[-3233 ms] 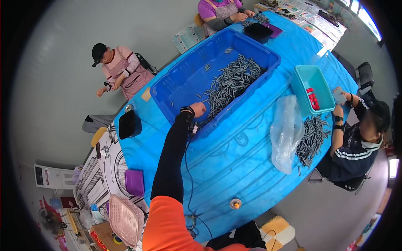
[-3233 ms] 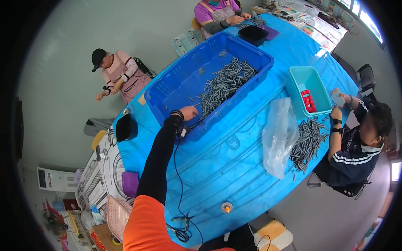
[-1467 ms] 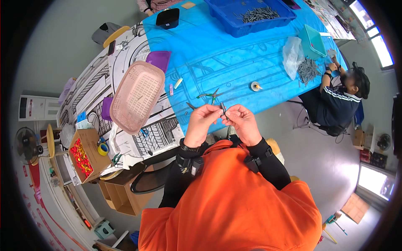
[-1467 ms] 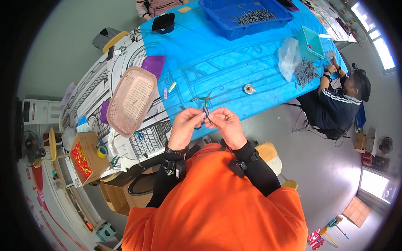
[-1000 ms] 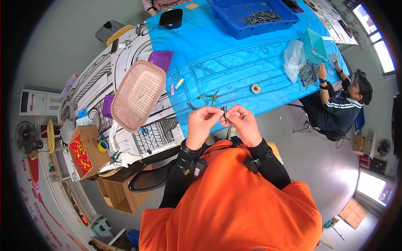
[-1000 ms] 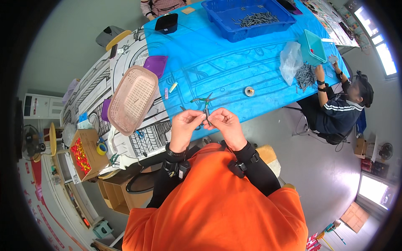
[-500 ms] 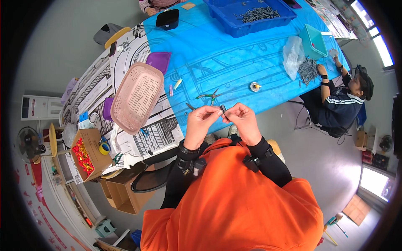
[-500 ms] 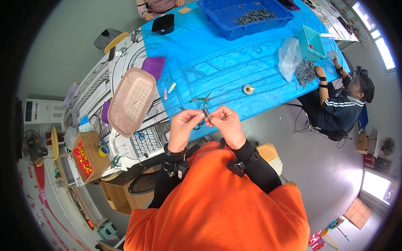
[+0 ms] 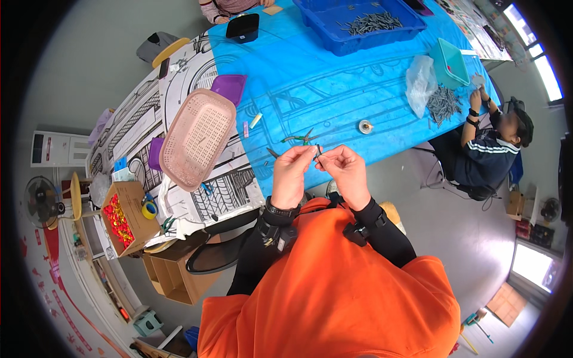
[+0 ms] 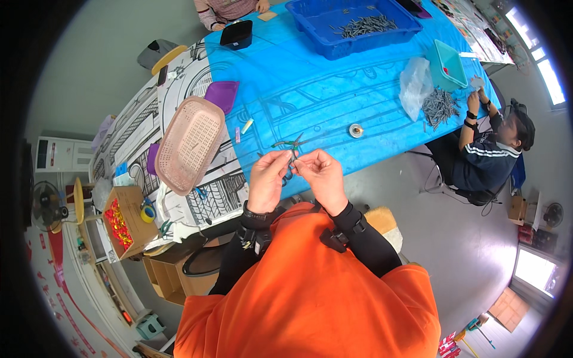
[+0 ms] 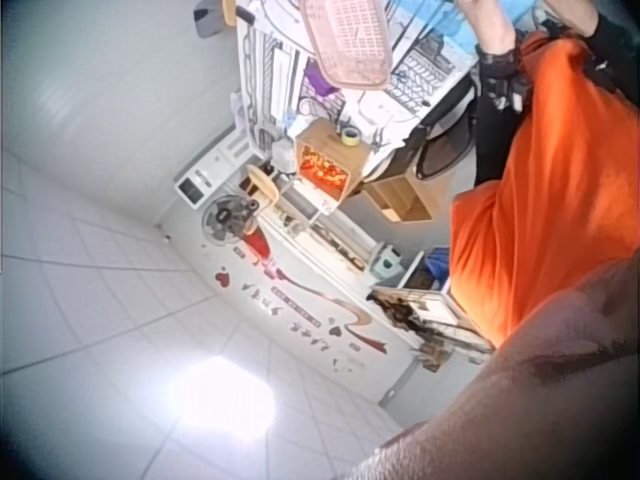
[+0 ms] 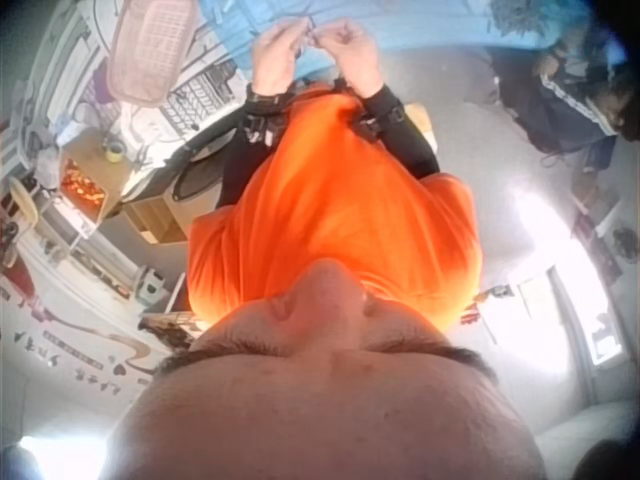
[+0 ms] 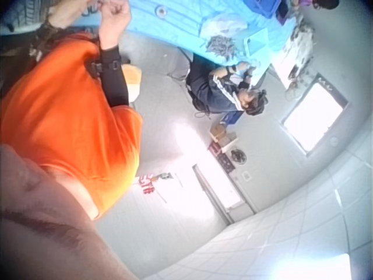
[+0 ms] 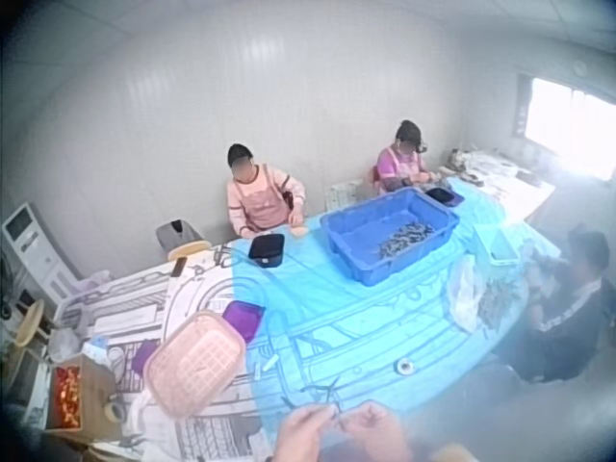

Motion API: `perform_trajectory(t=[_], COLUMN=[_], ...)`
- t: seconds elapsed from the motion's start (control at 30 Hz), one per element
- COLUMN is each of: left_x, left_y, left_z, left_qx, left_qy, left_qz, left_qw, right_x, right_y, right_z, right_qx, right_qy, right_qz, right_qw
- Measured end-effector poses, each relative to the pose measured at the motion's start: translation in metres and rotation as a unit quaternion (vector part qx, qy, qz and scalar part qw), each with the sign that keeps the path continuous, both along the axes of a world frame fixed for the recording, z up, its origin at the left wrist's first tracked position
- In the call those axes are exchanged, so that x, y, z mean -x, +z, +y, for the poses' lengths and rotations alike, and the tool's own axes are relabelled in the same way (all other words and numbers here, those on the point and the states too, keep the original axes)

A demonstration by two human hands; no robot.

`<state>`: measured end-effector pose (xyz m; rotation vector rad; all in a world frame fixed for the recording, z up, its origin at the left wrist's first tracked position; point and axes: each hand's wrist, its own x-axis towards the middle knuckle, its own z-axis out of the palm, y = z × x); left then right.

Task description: The person cuts a strip of components using shears, walks to a doorway, and returns to empty a plastic bag into a basket before joining components with pliers.

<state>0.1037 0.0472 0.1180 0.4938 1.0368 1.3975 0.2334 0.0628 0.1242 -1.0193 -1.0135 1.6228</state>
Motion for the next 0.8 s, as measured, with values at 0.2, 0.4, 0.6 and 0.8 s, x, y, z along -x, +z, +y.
perform_trajectory(t=[0.2,0.4,0.6,0.8], left_x=[-0.0034,-0.0040,-0.0055,-0.0076], left_y=[0.0009,-0.0004,0.0053,0.0074], left_z=[0.0016,0.0009,0.0018,0.0023], left_qx=[-0.005,-0.020,-0.068,-0.105], left_qy=[0.009,0.024,0.043,0.068], left_qz=[-0.033,-0.035,0.024,0.026], left_qw=[0.999,0.999,0.996,0.992], right_x=[0.0009,0.0020,0.0027,0.0033], right_y=[-0.0011,0.0012,0.0038,0.0020], right_z=[0.0018,0.0036,0.0042,0.0032], right_qx=[-0.015,-0.014,-0.007,-0.036], right_qy=[0.001,0.008,0.011,0.007], right_qz=[-0.010,-0.004,0.007,-0.011], right_qw=[1.000,1.000,1.000,0.999])
